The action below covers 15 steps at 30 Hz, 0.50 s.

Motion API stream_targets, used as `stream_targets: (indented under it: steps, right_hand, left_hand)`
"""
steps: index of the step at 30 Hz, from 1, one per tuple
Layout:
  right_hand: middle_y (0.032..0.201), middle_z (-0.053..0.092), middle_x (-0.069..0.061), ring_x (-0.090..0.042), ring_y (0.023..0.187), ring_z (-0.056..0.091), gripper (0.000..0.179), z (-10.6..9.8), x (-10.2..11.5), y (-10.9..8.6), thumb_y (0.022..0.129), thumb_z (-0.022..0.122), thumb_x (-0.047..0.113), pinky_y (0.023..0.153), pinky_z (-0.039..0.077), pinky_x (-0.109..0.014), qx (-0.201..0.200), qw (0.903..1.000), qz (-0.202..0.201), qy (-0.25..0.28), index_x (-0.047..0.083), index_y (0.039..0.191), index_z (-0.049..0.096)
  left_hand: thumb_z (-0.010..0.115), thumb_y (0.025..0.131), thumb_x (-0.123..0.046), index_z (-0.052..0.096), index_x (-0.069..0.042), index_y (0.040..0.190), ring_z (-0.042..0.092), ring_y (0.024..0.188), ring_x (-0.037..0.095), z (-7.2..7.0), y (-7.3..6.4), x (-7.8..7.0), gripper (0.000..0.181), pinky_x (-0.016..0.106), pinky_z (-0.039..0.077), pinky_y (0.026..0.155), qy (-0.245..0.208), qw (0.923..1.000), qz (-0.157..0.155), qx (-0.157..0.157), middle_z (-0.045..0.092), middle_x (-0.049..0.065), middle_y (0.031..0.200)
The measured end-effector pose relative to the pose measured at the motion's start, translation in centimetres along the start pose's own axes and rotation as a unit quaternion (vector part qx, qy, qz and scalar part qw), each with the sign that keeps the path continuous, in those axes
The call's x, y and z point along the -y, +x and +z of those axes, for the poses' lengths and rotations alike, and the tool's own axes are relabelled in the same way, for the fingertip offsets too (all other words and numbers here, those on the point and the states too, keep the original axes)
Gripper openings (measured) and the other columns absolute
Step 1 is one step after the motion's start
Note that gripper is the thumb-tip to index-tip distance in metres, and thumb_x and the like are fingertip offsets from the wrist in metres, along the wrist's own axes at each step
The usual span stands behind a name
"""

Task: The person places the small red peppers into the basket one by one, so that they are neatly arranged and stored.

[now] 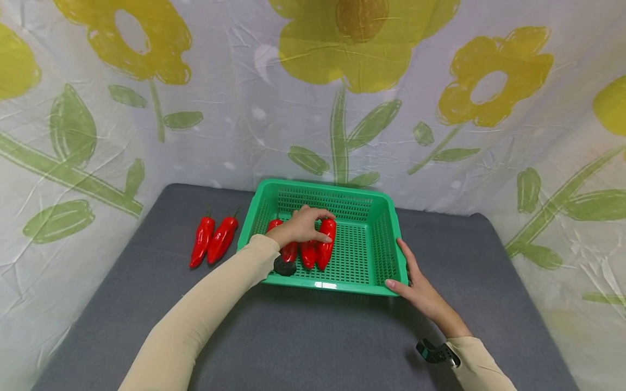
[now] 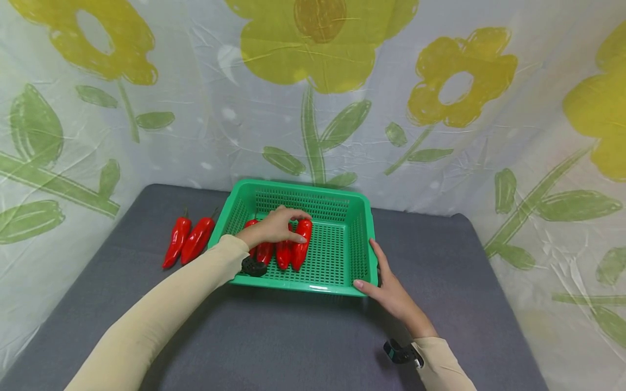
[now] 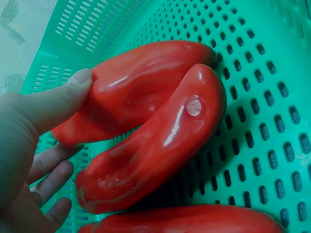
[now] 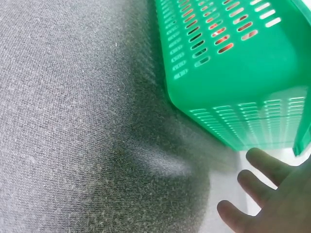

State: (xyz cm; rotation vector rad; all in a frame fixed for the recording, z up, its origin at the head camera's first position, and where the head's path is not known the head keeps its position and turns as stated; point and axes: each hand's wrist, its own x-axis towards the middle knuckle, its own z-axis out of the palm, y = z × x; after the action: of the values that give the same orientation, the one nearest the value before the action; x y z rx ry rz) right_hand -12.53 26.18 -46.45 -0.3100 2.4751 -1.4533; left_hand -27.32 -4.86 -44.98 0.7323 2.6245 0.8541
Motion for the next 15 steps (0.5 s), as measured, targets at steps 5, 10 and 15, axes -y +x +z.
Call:
stream_targets:
  steps: [5,10,15]
  right_hand:
    - [0.161,0.011,-0.030,-0.054,0.134,0.042,0.093,-0.02,-0.06,0.03,0.095,0.062,0.026,0.084,0.054,-0.044,0.000,1.0000,-0.004,0.000,0.044,0.156,-0.006]
    - [0.162,0.009,-0.029,-0.055,0.133,0.042,0.094,-0.03,-0.07,0.07,0.095,0.063,0.027,0.084,0.054,-0.044,0.000,1.0000,-0.007,-0.001,0.044,0.156,-0.006]
    - [0.163,0.003,-0.027,-0.056,0.135,0.039,0.094,-0.03,-0.10,0.10,0.095,0.063,0.026,0.085,0.054,-0.046,-0.001,0.9999,-0.012,-0.002,0.043,0.156,-0.006]
  left_hand:
    - [0.078,0.085,-0.036,0.055,-0.022,0.139,0.047,0.124,0.028,-0.04,-0.17,-0.05,0.060,0.052,0.034,0.109,0.003,0.9999,-0.012,0.003,0.061,0.006,0.137]
    - [0.078,0.085,-0.037,0.055,-0.023,0.137,0.047,0.122,0.027,0.12,-0.20,0.18,0.059,0.051,0.036,0.107,0.009,0.9997,-0.023,0.008,0.061,0.007,0.136]
    - [0.078,0.084,-0.036,0.056,-0.024,0.136,0.047,0.120,0.026,0.15,-0.18,0.23,0.058,0.049,0.037,0.104,0.011,0.9995,-0.029,0.012,0.061,0.007,0.133]
